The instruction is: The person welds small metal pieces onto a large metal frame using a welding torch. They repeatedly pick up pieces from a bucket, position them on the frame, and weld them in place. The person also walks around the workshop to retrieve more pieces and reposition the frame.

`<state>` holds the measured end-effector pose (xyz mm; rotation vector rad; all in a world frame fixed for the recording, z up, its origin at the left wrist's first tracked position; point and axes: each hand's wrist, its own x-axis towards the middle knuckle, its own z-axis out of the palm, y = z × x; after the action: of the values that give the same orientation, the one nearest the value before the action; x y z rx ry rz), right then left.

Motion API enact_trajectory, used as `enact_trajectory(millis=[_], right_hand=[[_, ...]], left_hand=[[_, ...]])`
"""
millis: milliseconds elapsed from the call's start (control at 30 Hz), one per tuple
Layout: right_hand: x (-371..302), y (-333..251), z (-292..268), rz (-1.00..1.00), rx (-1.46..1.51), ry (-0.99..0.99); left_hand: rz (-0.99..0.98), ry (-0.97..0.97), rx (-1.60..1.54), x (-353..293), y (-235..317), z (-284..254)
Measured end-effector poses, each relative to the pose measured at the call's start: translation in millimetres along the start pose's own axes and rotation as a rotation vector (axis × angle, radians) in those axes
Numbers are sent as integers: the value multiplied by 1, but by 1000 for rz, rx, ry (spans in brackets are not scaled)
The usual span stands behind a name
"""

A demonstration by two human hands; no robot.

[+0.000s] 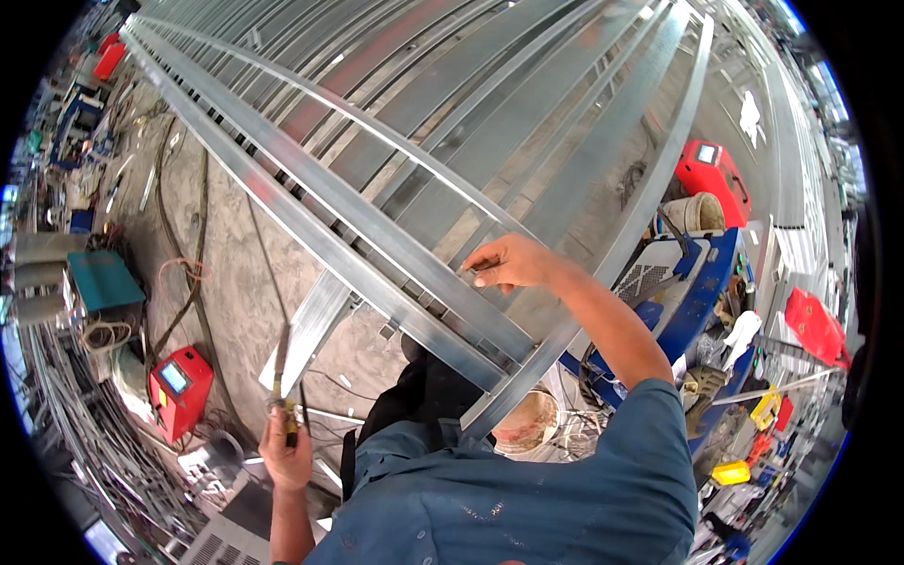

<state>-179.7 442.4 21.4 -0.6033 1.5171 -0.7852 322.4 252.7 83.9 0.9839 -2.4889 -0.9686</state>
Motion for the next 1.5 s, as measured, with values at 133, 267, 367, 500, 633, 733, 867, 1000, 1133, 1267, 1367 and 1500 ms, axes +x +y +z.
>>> enact_trajectory(millis=[133,267,367,500,633,733,867,1000,1133,1267,1367,1500], right_hand=[[4,1,0,35,-15,7],[3,-10,2,67,-25,11],[5,-7,2,70,-26,16],[4,-6,2,60,-23,20],[5,-6,3,60,-26,25],[6,-2,2,42,-13,21],[9,4,1,32,6,21],[5,-4,2,51,-7,21],[7,-1,1,53,-24,25],[6,-4,2,59,-31,24],[7,0,1,52,-6,19],[8,3,1,38,-9,24]], left_hand=[[111,-46,-87,13,46,33],[114,-222,-92,38,81,57],[140,-224,-138,36,82,74],[188,-257,-78,32,84,78],[236,-270,-12,29,83,75],[260,-274,0,31,84,72],[259,-278,10,32,85,73],[246,-312,17,34,89,76],[254,-317,8,40,97,77],[214,-366,37,46,101,80],[214,-372,21,50,101,84],[218,-402,27,56,104,89]])
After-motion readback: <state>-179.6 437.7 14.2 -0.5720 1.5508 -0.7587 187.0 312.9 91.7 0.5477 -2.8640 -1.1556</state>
